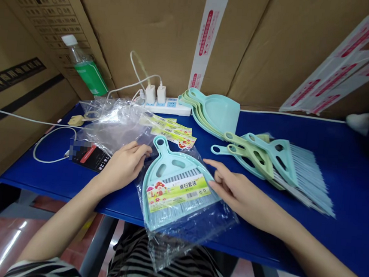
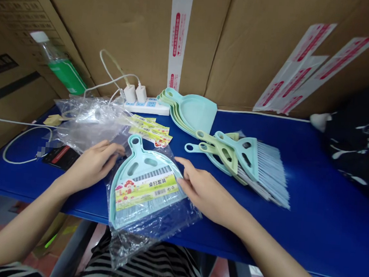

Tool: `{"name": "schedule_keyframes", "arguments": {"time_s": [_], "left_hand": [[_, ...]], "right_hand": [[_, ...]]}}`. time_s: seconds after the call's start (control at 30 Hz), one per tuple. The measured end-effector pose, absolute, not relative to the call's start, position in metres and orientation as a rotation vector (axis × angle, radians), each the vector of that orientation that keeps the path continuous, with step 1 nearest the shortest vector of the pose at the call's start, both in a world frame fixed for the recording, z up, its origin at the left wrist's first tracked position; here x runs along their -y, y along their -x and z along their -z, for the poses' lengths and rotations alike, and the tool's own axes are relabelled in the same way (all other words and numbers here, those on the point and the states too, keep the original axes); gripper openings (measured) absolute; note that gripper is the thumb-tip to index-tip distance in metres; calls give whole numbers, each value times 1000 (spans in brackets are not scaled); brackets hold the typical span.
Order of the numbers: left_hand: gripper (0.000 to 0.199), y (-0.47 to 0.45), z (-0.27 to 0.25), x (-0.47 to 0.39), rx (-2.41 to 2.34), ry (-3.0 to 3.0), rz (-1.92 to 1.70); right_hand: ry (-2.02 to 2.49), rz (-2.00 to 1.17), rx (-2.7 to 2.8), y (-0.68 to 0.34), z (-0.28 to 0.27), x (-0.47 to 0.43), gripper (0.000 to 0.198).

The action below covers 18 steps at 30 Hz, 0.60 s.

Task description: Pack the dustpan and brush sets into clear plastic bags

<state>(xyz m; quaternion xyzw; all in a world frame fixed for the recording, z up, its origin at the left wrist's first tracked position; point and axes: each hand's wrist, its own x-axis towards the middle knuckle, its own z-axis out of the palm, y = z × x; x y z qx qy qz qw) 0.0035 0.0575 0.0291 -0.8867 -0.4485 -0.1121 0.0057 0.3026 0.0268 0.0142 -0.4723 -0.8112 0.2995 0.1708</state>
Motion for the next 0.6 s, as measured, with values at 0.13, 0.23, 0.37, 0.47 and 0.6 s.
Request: {"name": "schedule_keyframes", "arguments": {"time_s": [0.13,0.23,0.37,0.47,0.6], "left_hand": [[26,-4,-30,-57,1442,2733,259],[29,-5,-30,-56,1459,2723,222],[36,-4,-31,-55,1506,2716,249],[37,-3,-31,-54,1554,2701,254],[35,0,-29,-54,1534,2687,309]], "right_hand": [[1359,-833,2322,-302,-14,-26,51],[1308,-779,2345,-304,-15,-24,52],[1249,-682,2359,-309,-13,-25,49],[1251,-607,2326,-311,-11,-27,45],[1259,-504,2255,-310,-10,-29,38]]}}
